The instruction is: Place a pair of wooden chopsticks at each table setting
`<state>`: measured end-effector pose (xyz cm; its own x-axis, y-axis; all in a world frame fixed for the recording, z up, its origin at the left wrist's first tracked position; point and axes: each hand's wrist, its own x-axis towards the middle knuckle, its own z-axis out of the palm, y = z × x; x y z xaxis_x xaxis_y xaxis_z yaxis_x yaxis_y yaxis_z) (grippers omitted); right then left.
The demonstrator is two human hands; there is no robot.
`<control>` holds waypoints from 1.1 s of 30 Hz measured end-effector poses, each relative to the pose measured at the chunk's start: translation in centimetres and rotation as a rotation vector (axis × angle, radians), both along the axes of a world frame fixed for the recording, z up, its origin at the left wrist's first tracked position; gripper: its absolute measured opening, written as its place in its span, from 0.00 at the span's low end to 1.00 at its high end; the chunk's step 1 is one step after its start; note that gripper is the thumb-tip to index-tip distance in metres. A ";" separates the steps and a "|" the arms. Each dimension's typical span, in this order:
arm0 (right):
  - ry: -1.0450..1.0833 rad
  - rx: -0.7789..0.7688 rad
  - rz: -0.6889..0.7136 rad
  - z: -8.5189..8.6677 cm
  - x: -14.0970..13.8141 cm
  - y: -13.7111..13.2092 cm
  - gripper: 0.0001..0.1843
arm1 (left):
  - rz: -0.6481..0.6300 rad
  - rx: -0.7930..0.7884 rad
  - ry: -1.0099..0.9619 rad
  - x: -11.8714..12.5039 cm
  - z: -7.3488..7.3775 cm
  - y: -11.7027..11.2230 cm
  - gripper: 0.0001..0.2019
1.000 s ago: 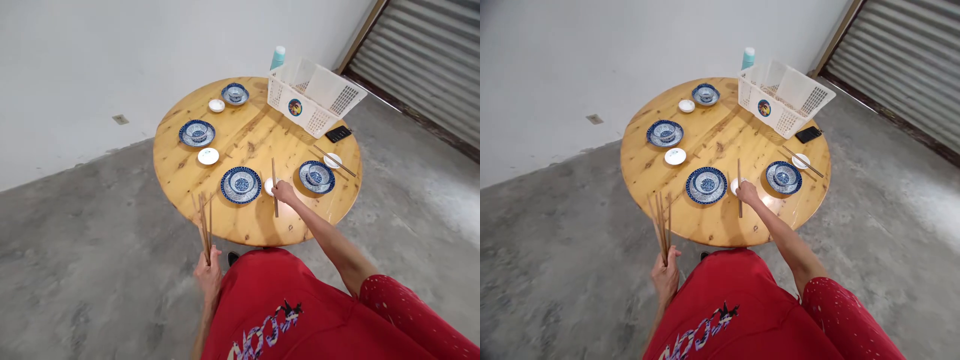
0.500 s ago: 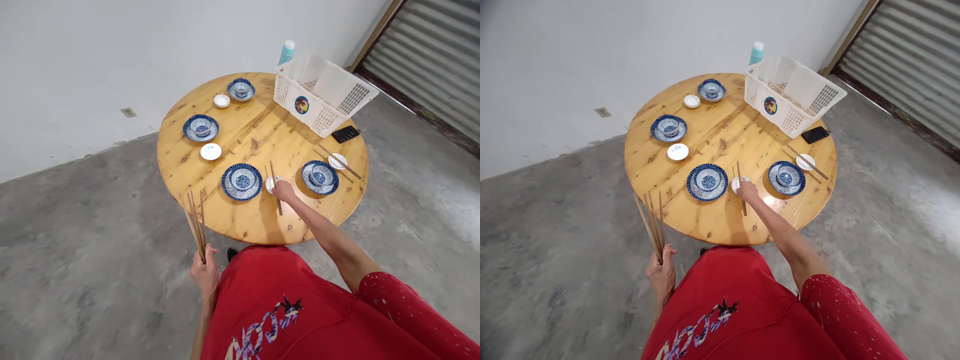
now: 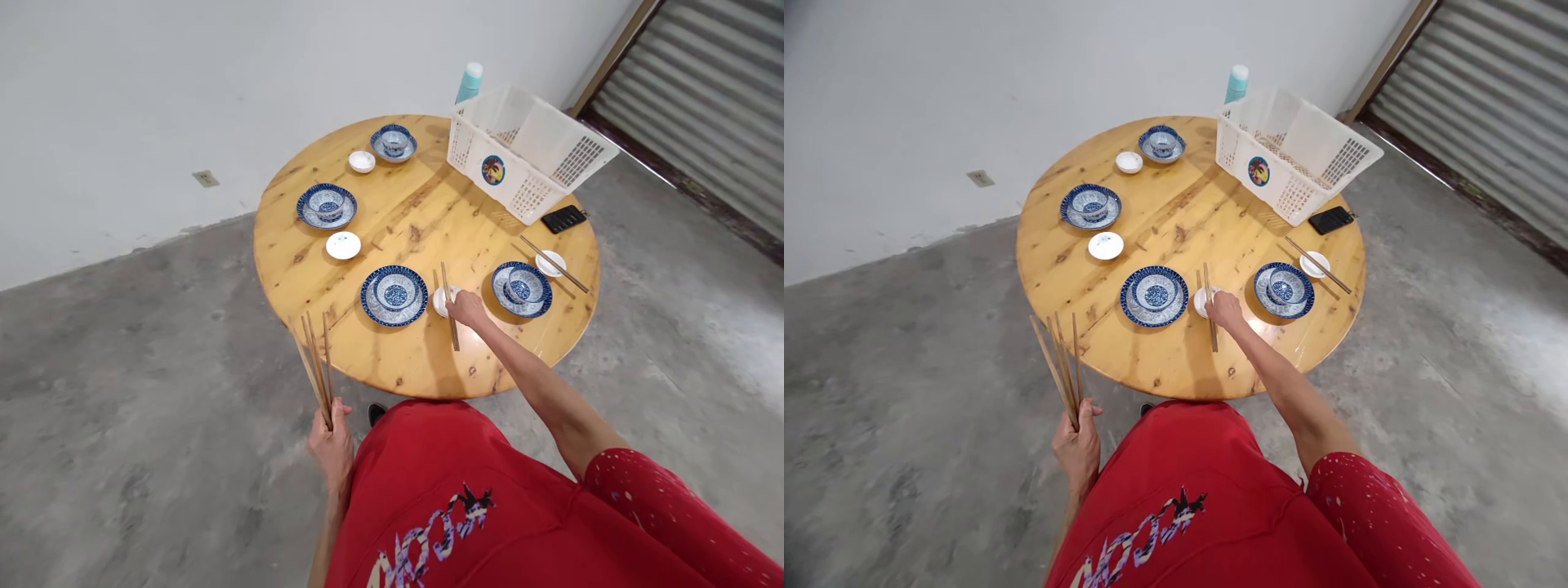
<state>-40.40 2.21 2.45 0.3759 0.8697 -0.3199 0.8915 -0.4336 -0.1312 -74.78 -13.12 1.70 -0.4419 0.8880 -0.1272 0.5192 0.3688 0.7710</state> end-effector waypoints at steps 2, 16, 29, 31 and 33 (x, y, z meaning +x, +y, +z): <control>-0.002 0.015 -0.023 -0.1 0.0 0.3 0.19 | -0.003 -0.005 0.002 -0.1 0.1 0.0 0.19; 0.052 0.068 -0.088 -0.9 -1.0 1.2 0.16 | -0.016 -0.012 -0.014 -0.5 0.0 -0.3 0.19; 0.061 0.081 -0.108 -0.8 -0.9 1.1 0.16 | -0.026 -0.011 -0.006 -0.4 0.1 0.0 0.19; 0.053 0.087 -0.109 -0.6 -0.9 1.0 0.16 | -0.025 -0.009 -0.022 -0.3 0.2 0.0 0.19; 0.043 0.098 -0.108 -0.1 -0.8 0.7 0.17 | -0.029 -0.005 -0.037 -0.3 0.2 0.0 0.19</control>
<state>-41.18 2.93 2.36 0.4566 0.8528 -0.2534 0.8333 -0.5097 -0.2141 -75.10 -13.13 1.95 -0.4108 0.8997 -0.1479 0.5007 0.3582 0.7881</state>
